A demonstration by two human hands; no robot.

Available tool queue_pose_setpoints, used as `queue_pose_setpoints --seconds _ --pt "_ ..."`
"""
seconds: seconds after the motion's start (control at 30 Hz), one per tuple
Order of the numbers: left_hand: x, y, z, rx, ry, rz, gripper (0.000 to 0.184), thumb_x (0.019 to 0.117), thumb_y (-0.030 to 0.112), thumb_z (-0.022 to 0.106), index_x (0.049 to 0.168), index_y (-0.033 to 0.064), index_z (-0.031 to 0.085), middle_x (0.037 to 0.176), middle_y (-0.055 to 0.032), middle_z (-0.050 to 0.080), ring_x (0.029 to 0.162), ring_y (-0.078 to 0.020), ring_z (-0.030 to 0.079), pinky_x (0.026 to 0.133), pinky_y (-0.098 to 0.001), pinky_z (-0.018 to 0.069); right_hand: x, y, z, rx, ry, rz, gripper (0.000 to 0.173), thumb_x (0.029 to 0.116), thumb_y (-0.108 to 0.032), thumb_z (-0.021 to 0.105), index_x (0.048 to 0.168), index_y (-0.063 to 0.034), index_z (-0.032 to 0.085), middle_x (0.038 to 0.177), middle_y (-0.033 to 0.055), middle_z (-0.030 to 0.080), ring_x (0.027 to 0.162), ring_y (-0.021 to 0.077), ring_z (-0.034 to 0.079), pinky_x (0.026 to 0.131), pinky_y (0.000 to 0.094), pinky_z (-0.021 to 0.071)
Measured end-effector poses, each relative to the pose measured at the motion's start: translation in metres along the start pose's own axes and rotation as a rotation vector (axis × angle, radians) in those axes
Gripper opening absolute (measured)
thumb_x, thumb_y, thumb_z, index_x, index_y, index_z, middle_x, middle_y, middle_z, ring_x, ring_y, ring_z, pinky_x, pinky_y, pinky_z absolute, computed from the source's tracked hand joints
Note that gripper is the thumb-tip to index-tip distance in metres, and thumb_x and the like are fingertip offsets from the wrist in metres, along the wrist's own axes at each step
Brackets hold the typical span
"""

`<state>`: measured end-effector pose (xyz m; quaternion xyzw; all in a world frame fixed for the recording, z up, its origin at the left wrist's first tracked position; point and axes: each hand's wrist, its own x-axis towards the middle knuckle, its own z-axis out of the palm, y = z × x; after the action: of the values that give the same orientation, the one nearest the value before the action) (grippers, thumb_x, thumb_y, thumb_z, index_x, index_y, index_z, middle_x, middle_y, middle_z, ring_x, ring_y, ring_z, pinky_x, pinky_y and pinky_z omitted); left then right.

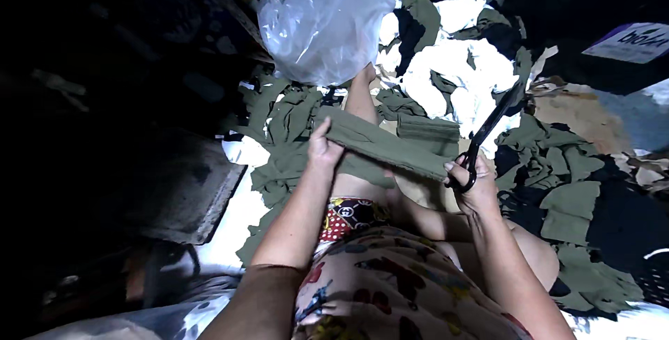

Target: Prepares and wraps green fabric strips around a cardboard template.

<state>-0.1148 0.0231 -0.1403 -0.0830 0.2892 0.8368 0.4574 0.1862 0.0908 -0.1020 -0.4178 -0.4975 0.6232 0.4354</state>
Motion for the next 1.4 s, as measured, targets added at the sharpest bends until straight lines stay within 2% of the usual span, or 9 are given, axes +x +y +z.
queue_pose_setpoints --seconds 0.3,0.47,0.57,0.7,0.87,1.07,1.17,1.27,1.4 --pt "-0.023 0.104 -0.112 -0.072 0.163 0.309 0.024 0.108 0.022 0.041 0.123 0.0095 0.055 0.111 -0.0092 0.068 0.105 -0.022 0.067 0.091 -0.044 0.0571 -0.013 0.01 -0.002 -0.06 -0.199 -0.004 0.026 0.0809 0.004 0.07 0.099 -0.0107 0.059 0.075 -0.0022 0.067 0.059 0.0067 0.063 0.057 0.0223 0.0567" --pt "-0.034 0.117 -0.172 0.379 0.652 0.149 0.029 0.1037 0.027 0.053 0.127 0.0099 0.054 0.111 -0.0081 0.064 0.097 -0.0193 0.064 0.08 -0.0416 0.0562 -0.007 0.024 -0.022 -0.132 -0.221 0.057 0.025 0.0798 0.003 0.071 0.098 -0.0105 0.06 0.073 -0.0026 0.067 0.058 0.007 0.062 0.056 0.0224 0.0565" --pt "-0.041 0.13 -0.184 0.677 0.724 -0.02 0.037 0.1058 0.037 0.049 0.131 0.0104 0.054 0.109 -0.0083 0.063 0.087 -0.0173 0.064 0.074 -0.0358 0.0558 -0.002 0.03 -0.033 -0.175 -0.216 0.082 0.024 0.0809 0.002 0.07 0.098 -0.0108 0.058 0.074 -0.0039 0.066 0.058 0.0059 0.062 0.057 0.0218 0.0566" --pt "-0.051 0.157 -0.187 1.172 0.703 -0.224 0.062 0.108 0.057 0.031 0.124 0.0033 0.056 0.081 -0.0079 0.063 0.061 -0.0157 0.059 0.059 -0.0345 0.054 0.006 0.034 -0.049 -0.218 -0.209 0.109 0.024 0.0808 0.001 0.07 0.097 -0.0116 0.058 0.073 -0.0047 0.066 0.057 0.0047 0.062 0.056 0.0205 0.0558" --pt "-0.071 0.175 -0.141 1.542 0.679 -0.499 0.061 0.1055 0.059 0.04 0.095 0.0037 0.062 0.067 -0.0037 0.06 0.057 -0.016 0.061 0.06 -0.0352 0.0565 0.025 0.036 -0.07 -0.29 -0.256 0.138 0.022 0.0822 -0.001 0.07 0.097 -0.0115 0.058 0.074 -0.0046 0.066 0.059 0.005 0.062 0.057 0.0222 0.0555" --pt "-0.077 0.195 -0.113 1.816 0.722 -0.413 0.062 0.1066 0.052 0.045 0.121 -0.0042 0.065 0.113 -0.0219 0.07 0.101 -0.0353 0.068 0.091 -0.0579 0.0517 0.037 0.044 -0.085 -0.29 -0.286 0.107 0.021 0.0857 -0.003 0.071 0.098 -0.0126 0.058 0.075 -0.0058 0.065 0.057 0.0027 0.059 0.054 0.0192 0.0527" --pt "-0.077 0.187 -0.112 1.988 0.804 -0.383 0.05 0.1055 0.043 0.054 0.121 -0.003 0.064 0.104 -0.0181 0.068 0.085 -0.0265 0.064 0.077 -0.0467 0.0535 0.039 0.052 -0.093 -0.251 -0.297 0.097 0.02 0.0875 -0.004 0.071 0.098 -0.0142 0.058 0.073 -0.0064 0.063 0.055 0.0014 0.055 0.051 0.0177 0.0489" --pt "-0.07 0.154 -0.078 2.143 0.446 -0.209 0.041 0.1045 0.028 0.06 0.119 -0.0094 0.066 0.109 -0.0306 0.068 0.098 -0.045 0.068 0.093 -0.0655 0.0504 0.04 0.049 -0.099 -0.238 -0.299 0.081 0.019 0.0893 -0.006 0.071 0.1 -0.0153 0.058 0.075 -0.0075 0.062 0.056 -0.0008 0.055 0.051 0.0153 0.0476" --pt "-0.059 0.066 -0.029 2.01 -0.362 0.142 0.019 0.0959 0.011 0.068 0.106 -0.0047 0.069 0.095 -0.0137 0.07 0.085 -0.0199 0.067 0.082 -0.0436 0.0566 0.042 0.046 -0.103 -0.201 -0.284 0.052 0.02 0.0877 -0.009 0.072 0.1 -0.0182 0.059 0.077 -0.0096 0.063 0.06 -0.0033 0.056 0.053 0.0132 0.0471"
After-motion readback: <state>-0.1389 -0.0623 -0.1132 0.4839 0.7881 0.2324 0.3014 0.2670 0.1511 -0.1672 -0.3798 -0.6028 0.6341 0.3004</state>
